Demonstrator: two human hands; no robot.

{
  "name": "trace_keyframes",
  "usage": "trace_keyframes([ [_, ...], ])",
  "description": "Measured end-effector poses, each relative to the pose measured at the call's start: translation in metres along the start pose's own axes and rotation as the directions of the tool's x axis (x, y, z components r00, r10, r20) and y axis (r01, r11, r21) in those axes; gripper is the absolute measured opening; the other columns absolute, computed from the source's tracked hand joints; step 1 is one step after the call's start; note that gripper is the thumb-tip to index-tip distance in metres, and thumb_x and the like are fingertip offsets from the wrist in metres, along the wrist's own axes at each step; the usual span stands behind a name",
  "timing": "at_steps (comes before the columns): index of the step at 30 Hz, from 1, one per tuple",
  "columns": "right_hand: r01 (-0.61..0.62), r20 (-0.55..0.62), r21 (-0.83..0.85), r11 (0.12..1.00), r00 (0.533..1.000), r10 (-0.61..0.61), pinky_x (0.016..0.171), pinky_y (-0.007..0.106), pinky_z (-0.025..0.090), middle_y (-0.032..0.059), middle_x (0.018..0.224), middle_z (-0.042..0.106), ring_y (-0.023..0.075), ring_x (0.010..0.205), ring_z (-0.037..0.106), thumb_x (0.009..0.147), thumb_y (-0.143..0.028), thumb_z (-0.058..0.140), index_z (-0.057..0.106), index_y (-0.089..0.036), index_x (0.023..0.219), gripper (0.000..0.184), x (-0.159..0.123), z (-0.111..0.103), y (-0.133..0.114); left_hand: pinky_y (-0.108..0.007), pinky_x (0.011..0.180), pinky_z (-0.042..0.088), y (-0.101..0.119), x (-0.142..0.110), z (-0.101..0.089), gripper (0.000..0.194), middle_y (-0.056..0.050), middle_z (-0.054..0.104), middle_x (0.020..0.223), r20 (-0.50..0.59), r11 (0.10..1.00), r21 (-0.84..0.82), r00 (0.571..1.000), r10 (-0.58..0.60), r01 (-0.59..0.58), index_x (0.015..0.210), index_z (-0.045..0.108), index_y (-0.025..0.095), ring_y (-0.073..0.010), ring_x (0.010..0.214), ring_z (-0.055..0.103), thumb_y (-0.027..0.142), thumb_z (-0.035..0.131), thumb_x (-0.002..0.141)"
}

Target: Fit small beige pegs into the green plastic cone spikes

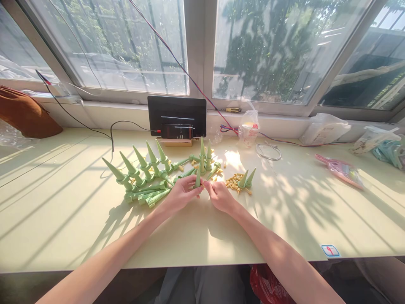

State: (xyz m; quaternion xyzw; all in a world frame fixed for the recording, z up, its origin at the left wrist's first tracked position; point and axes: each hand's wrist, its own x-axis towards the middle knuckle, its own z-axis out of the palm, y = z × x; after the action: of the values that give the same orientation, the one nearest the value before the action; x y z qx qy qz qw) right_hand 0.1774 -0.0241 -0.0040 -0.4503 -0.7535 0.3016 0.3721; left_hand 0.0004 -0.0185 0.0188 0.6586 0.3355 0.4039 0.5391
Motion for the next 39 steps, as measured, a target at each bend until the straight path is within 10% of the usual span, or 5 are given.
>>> trace_keyframes([
  [21, 0.022, 0.019, 0.021, 1.0, 1.0, -0.023, 0.058, 0.025, 0.036, 0.0, 0.071, 0.057, 0.013, 0.06, 0.046, 0.102, -0.042, 0.035, 0.053, -0.02, 0.078, 0.037, -0.0004, -0.0017, -0.0009, -0.03, 0.07, 0.052, 0.0033, -0.001, 0.0005, 0.025, -0.005, 0.069, 0.087, -0.035, 0.983, -0.124, 0.989, -0.144, 0.139, 0.092, 0.071, 0.017, -0.0157, 0.073, 0.063, 0.04, 0.07, 0.08],
  [39, 0.015, -0.001, 0.018, 1.0, 1.0, -0.015, 0.052, 0.026, 0.029, -0.0034, 0.057, 0.04, 0.0112, 0.052, 0.034, 0.101, -0.048, 0.033, 0.049, -0.019, 0.069, 0.046, -0.0004, -0.0024, -0.0037, -0.031, 0.073, 0.051, 0.001, -0.0018, 0.0006, 0.031, -0.005, 0.067, 0.091, -0.029, 0.992, -0.038, 0.993, -0.118, 0.117, 0.096, 0.069, 0.018, -0.0153, 0.07, 0.063, 0.046, 0.068, 0.082],
])
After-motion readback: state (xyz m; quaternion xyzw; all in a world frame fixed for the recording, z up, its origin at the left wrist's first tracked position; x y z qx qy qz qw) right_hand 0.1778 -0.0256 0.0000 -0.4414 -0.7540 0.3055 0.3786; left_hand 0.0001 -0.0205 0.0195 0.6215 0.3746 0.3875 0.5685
